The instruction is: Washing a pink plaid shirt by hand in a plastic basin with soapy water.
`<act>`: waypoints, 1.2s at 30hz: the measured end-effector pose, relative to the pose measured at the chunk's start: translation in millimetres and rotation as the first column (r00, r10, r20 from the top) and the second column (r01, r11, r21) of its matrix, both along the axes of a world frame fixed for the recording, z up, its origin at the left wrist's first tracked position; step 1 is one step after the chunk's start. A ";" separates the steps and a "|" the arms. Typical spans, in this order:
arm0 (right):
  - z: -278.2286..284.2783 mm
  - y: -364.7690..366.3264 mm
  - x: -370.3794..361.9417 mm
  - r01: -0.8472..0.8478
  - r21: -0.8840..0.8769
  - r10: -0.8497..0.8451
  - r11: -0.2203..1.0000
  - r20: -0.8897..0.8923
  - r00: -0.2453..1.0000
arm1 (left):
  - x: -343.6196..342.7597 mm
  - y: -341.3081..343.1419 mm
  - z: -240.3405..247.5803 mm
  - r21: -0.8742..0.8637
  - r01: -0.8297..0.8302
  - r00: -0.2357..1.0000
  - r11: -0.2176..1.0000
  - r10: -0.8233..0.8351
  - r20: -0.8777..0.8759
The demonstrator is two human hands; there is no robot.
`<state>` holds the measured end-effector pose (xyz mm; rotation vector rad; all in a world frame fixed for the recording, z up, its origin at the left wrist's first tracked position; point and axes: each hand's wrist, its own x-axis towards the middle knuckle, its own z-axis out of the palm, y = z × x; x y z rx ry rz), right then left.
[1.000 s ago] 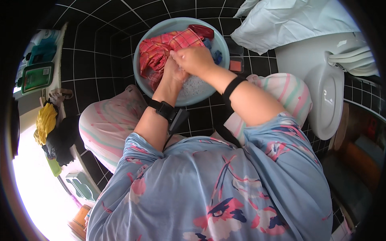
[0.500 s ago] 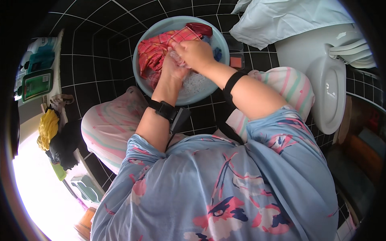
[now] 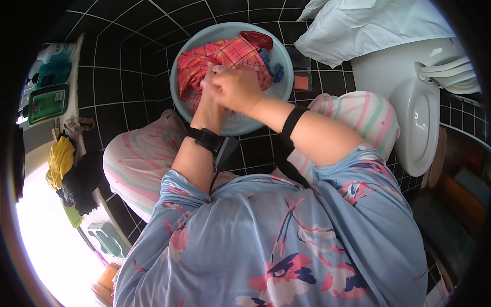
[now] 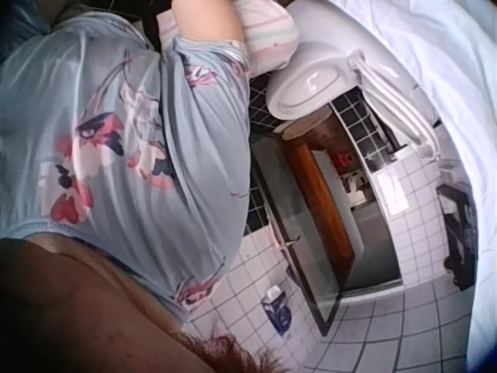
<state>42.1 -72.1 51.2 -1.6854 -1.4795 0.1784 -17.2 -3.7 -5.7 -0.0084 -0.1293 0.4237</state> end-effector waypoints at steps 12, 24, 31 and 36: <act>2.2 1.3 -1.6 -0.001 0.054 -0.001 0.999 0.047 0.999 | -7.8 -9.0 4.4 0.006 -0.036 0.974 0.999 0.037 -0.223; -2.6 0.4 -2.0 -0.065 0.147 0.056 0.987 0.064 0.996 | -5.7 11.6 -15.4 -0.065 0.019 0.997 0.998 -0.024 -0.078; -11.7 7.2 49.4 0.152 -0.344 -0.203 0.926 -0.117 0.972 | 22.3 -19.3 12.6 -0.178 -0.162 0.724 0.971 -0.005 -0.690; -1.9 2.1 -5.2 -0.025 0.143 0.013 0.989 0.083 0.996 | -6.7 10.1 -32.8 -0.037 -0.017 0.997 0.999 0.014 -0.072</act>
